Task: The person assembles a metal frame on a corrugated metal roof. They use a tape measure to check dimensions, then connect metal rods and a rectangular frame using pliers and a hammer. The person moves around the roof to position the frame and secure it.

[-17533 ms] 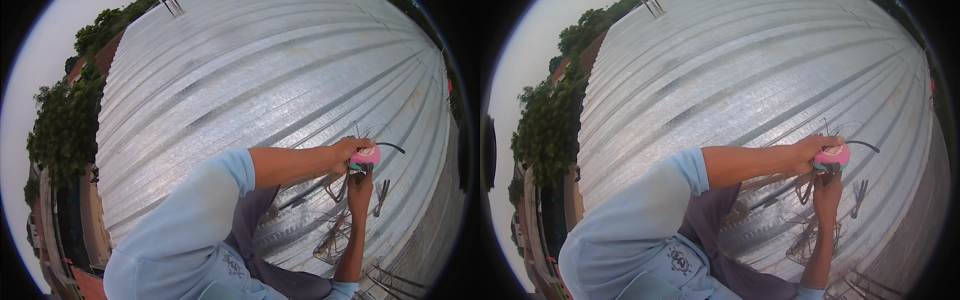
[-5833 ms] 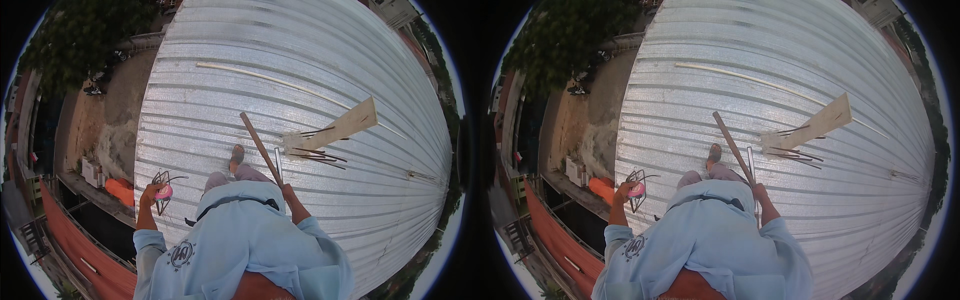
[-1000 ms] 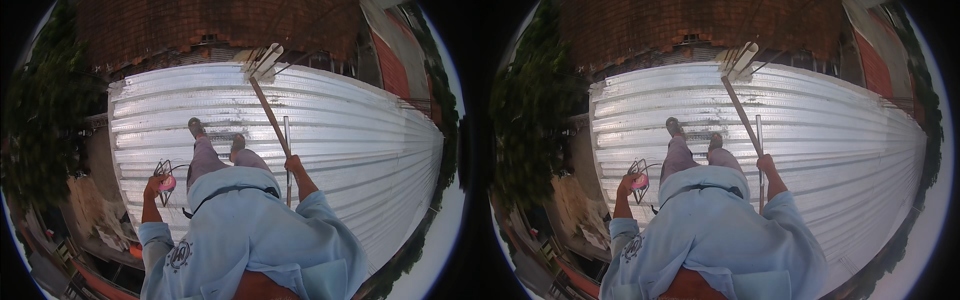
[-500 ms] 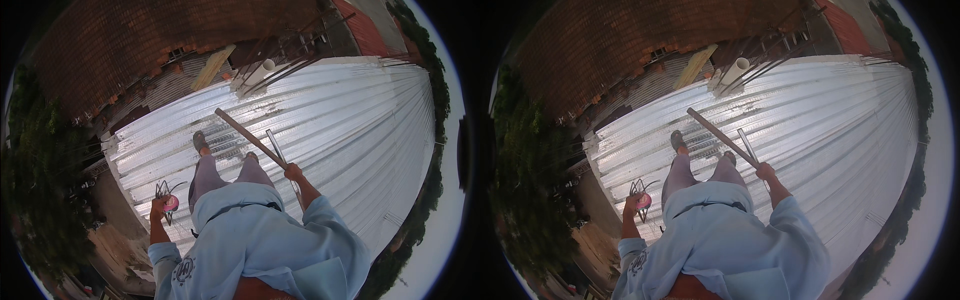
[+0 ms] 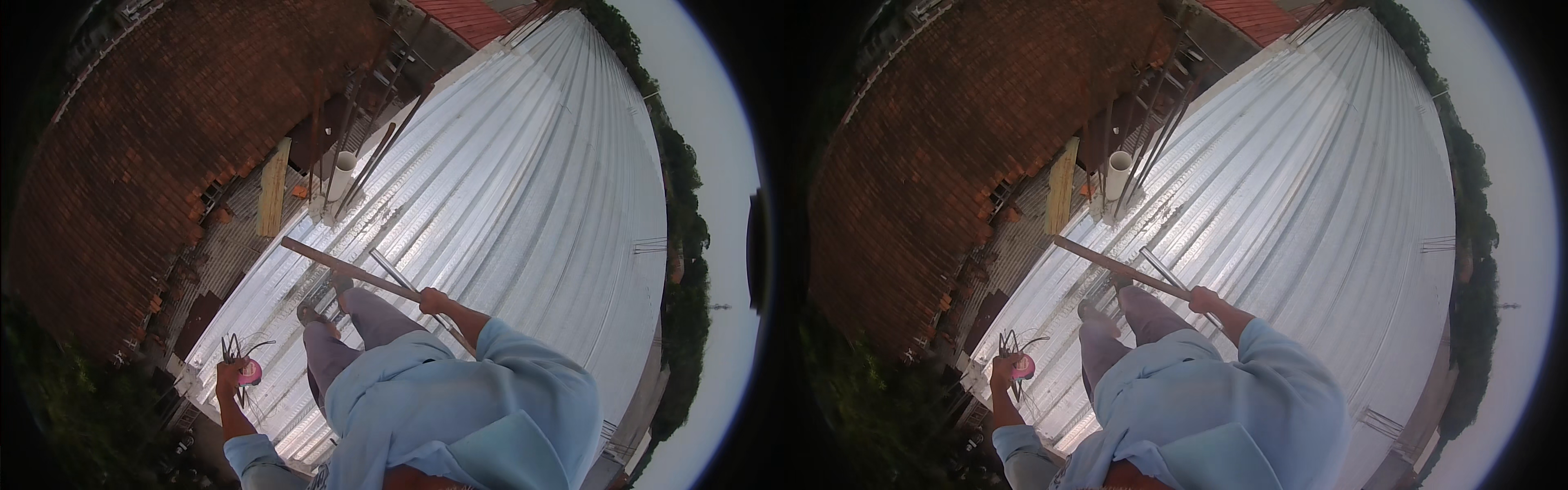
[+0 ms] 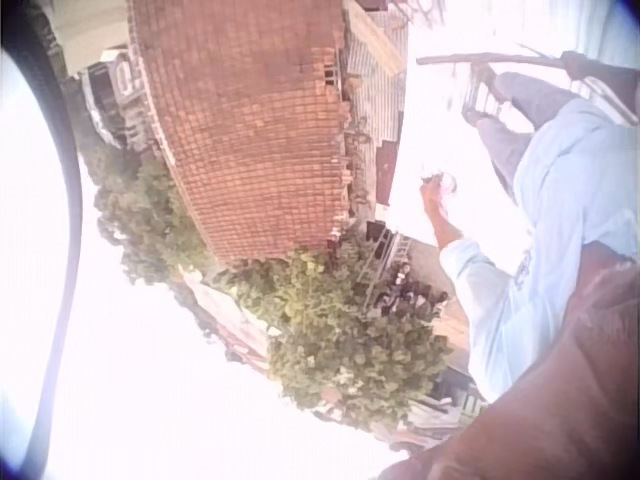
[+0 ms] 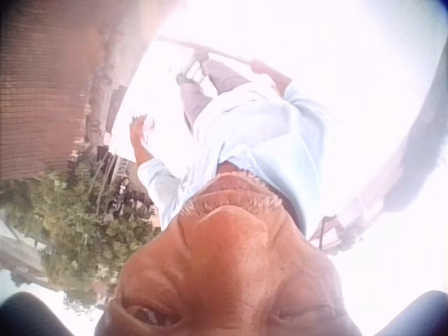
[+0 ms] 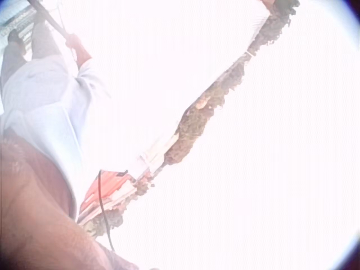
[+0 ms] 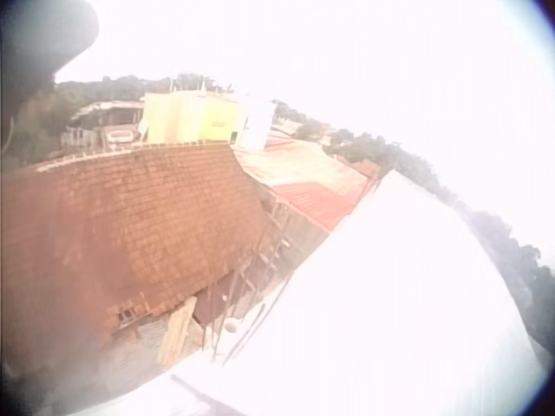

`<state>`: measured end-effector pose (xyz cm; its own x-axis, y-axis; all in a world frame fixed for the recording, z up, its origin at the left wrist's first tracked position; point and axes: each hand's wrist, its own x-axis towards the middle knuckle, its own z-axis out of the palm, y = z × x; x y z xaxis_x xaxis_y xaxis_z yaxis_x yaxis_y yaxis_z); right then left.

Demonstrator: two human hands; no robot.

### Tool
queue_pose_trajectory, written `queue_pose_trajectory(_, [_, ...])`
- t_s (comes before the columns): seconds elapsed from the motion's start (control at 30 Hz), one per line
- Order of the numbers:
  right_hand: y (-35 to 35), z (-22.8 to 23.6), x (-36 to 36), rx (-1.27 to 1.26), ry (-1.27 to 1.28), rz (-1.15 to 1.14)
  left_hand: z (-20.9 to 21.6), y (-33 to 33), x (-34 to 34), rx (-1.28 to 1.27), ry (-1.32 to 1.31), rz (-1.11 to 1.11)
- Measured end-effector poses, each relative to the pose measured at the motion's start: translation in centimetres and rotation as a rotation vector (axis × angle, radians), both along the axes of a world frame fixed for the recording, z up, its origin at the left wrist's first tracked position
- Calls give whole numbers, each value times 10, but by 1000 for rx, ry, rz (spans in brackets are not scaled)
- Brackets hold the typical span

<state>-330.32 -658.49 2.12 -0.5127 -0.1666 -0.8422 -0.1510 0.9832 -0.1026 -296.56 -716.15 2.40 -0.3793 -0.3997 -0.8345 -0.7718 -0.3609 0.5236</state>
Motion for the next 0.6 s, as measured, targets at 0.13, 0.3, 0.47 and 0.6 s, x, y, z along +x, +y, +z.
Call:
queue_pose_trajectory(0.13, [16,-45,-11,-52,135,-89,1,-21,-78,21,94,-52])
queue_pose_trajectory(0.3, [9,-88,-37,60,24,-33,-47,-64,-157,-20,250,-194])
queue_pose_trajectory(0.47, [35,-185,-43,127,70,17,-112,-74,-246,-80,197,-231])
queue_pose_trajectory(0.6, [61,-262,-35,159,81,12,-176,-74,-307,-119,152,-305])
